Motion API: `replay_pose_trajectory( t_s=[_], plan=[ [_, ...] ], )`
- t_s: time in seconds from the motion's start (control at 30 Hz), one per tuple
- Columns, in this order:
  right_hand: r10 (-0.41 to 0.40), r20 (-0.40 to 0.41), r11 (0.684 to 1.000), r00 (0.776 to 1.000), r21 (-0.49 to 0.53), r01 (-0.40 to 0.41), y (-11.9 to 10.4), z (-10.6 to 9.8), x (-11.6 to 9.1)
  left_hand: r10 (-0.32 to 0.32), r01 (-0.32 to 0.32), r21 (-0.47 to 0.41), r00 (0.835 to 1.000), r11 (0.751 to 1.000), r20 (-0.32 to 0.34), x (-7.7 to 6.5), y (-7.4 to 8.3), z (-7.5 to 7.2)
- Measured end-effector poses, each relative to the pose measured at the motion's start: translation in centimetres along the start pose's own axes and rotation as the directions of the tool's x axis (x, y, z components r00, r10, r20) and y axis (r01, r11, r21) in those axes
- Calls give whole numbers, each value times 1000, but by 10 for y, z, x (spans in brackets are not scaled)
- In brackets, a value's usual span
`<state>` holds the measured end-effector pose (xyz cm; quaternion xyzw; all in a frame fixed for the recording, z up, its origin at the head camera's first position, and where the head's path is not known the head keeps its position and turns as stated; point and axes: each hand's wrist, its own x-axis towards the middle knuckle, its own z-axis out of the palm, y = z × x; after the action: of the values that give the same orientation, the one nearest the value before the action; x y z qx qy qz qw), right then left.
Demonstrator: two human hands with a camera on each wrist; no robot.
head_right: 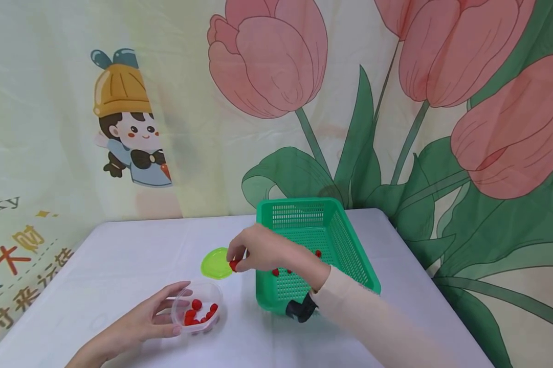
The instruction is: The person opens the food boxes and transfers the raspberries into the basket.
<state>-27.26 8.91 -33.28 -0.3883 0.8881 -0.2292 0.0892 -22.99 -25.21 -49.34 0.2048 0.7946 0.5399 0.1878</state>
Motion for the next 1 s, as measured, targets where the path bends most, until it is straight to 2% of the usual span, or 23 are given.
replay_pose_trajectory(
  t_s=[0.2,0.4,0.63,1.0],
  plan=[
    [6,-4,999,1000,-31,-6,33,-33,-8,1,-1,3,1000,1000,-10,-1,0,0],
    [21,9,997,1000,-72,-20,71,-47,-14,-9,9,-11,1000,1000,-9,-1,-1,0],
    [82,29,992,996,-102,-79,114,-43,-19,32,-32,2,999,999,-1,-1,-1,-1],
    [155,107,987,982,-67,-148,164,-23,-24,20,-20,-19,1000,1000,2,-2,0,0]
  ],
)
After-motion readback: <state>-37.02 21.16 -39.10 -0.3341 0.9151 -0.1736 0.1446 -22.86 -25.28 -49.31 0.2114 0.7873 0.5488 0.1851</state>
